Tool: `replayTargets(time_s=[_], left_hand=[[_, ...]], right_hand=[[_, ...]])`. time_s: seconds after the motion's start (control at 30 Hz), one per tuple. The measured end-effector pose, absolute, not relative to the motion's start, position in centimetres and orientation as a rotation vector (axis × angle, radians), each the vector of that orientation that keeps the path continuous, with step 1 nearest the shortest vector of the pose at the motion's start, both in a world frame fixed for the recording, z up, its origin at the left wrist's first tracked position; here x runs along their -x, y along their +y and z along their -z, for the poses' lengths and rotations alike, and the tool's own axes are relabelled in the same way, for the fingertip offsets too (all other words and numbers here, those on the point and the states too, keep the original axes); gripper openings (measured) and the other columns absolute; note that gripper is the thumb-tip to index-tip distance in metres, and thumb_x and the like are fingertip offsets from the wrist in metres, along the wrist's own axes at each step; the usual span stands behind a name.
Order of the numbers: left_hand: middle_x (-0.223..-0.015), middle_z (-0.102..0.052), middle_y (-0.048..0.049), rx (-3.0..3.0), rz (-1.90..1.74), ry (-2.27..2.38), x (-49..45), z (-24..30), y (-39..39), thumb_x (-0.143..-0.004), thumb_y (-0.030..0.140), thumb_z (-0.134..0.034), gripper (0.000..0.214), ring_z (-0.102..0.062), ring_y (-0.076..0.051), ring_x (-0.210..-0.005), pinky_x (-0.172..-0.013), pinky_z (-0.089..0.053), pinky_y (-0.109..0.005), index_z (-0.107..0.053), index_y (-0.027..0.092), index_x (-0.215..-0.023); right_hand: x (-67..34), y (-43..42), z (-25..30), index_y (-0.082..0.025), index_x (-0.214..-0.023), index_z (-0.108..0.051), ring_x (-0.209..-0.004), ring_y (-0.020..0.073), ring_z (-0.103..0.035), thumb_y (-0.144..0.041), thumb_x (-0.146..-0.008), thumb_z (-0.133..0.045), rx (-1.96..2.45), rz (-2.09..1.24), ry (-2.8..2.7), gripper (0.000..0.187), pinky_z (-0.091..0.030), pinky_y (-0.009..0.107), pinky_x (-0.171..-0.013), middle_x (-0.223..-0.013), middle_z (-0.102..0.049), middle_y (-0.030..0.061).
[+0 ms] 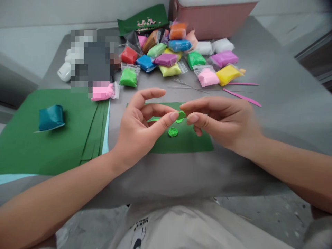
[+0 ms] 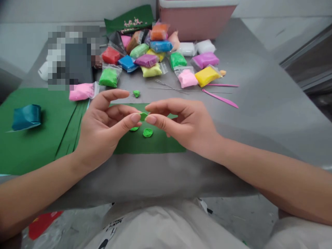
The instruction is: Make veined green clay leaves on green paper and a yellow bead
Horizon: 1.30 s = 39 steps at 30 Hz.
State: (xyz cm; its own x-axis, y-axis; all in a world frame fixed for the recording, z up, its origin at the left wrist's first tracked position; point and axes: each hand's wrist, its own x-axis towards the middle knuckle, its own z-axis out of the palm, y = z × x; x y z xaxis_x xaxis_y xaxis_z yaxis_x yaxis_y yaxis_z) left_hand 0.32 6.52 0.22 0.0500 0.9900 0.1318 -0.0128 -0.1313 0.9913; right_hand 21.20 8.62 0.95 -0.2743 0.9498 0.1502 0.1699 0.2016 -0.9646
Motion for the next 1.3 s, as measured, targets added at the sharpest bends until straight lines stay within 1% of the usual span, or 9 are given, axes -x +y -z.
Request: replayTargets(time_s=[0.13, 0.23, 0.37, 0.53, 0.67, 0.77, 0.93, 1.17, 1.3], left_hand=[[-0.086, -0.08, 0.0016, -1.318, -1.226, 1.082, -0.33, -0.33, 6.55, -0.082, 0.044, -0.097, 0.053, -0.083, -0.019, -0.079, -0.062, -0.065, -0.025, -0.064, 0.024, -0.118], [-0.089, -0.082, 0.0005, -1.318, -1.21, 1.048, -0.29, -0.3, 6.59, -0.085, 0.048, -0.095, 0.05, -0.084, -0.019, -0.081, -0.064, -0.066, -0.024, -0.065, 0.024, -0.118], [-0.094, -0.084, -0.0008, -1.299, -1.187, 1.015, -0.3, -0.32, 6.6, -0.08, 0.051, -0.098, 0.056, -0.086, -0.021, -0.089, -0.07, -0.069, -0.026, -0.065, 0.024, -0.117], [-0.087, -0.081, 0.0009, -1.313, -1.191, 1.054, -0.24, -0.45, 6.66, -0.076, 0.048, -0.101, 0.061, -0.086, -0.023, -0.086, -0.074, -0.071, -0.03, -0.066, 0.024, -0.119], [-0.083, -0.078, 0.0015, -1.329, -1.225, 1.098, -0.24, -0.5, 6.65, -0.078, 0.045, -0.1, 0.058, -0.083, -0.021, -0.08, -0.068, -0.069, -0.028, -0.065, 0.023, -0.119], [-0.083, -0.077, 0.0009, -1.343, -1.225, 1.106, -0.31, -0.57, 6.54, -0.08, 0.044, -0.099, 0.057, -0.081, -0.02, -0.077, -0.065, -0.067, -0.028, -0.064, 0.023, -0.12], [-0.081, -0.077, 0.002, -1.333, -1.185, 1.112, -0.25, -0.76, 6.51, -0.075, 0.049, -0.102, 0.062, -0.081, -0.02, -0.076, -0.06, -0.064, -0.027, -0.066, 0.024, -0.119], [-0.081, -0.079, 0.0028, -1.319, -1.138, 1.17, -0.2, -1.07, 6.5, -0.068, 0.057, -0.104, 0.071, -0.082, -0.02, -0.076, -0.06, -0.064, -0.025, -0.069, 0.024, -0.121], [-0.083, -0.082, 0.0021, -1.359, -1.171, 1.12, -0.25, -0.71, 6.39, -0.076, 0.062, -0.098, 0.066, -0.083, -0.02, -0.077, -0.064, -0.065, -0.026, -0.069, 0.025, -0.122]], right_hand=[[-21.03, 8.63, -1.28, -0.023, -0.079, -0.083, -0.058, 0.0123, -0.059, -0.062, -0.076, -0.095, 1.077, -1.161, -1.669, 0.041, -0.048, 0.026, -0.046, -0.076, -0.074, 0.0022], [-20.92, 8.58, -1.4, -0.023, -0.075, -0.079, -0.057, 0.0117, -0.057, -0.061, -0.075, -0.096, 1.08, -1.17, -1.65, 0.042, -0.047, 0.025, -0.045, -0.072, -0.071, 0.0012], [-20.95, 8.57, -1.36, -0.023, -0.075, -0.08, -0.058, 0.0119, -0.059, -0.056, -0.076, -0.097, 1.044, -1.16, -1.624, 0.037, -0.046, 0.025, -0.045, -0.073, -0.073, 0.0011], [-21.25, 8.67, -1.38, -0.025, -0.077, -0.084, -0.069, 0.0151, -0.068, -0.049, -0.085, -0.093, 0.984, -1.077, -1.746, 0.026, -0.047, 0.026, -0.046, -0.079, -0.076, 0.0026], [-21.3, 8.54, -1.36, -0.025, -0.081, -0.084, -0.074, 0.0167, -0.073, -0.052, -0.093, -0.085, 0.958, -1.021, -1.783, 0.029, -0.051, 0.027, -0.049, -0.083, -0.079, 0.0043], [-21.2, 8.39, -1.35, -0.024, -0.083, -0.084, -0.078, 0.0177, -0.074, -0.06, -0.093, -0.083, 0.965, -1.0, -1.748, 0.037, -0.053, 0.027, -0.051, -0.085, -0.079, 0.0053], [-21.15, 8.51, -1.31, -0.024, -0.084, -0.085, -0.074, 0.0169, -0.071, -0.065, -0.084, -0.089, 0.971, -1.119, -1.726, 0.041, -0.051, 0.026, -0.048, -0.087, -0.078, 0.0049], [-21.45, 8.92, -0.94, -0.024, -0.087, -0.083, -0.057, 0.0114, -0.056, -0.067, -0.081, -0.09, 1.001, -1.295, -1.676, 0.044, -0.045, 0.029, -0.044, -0.086, -0.075, 0.0028], [-21.47, 8.88, -1.08, -0.024, -0.085, -0.08, -0.055, 0.0119, -0.056, -0.067, -0.08, -0.091, 1.031, -1.334, -1.644, 0.045, -0.045, 0.029, -0.044, -0.078, -0.072, 0.0013]])
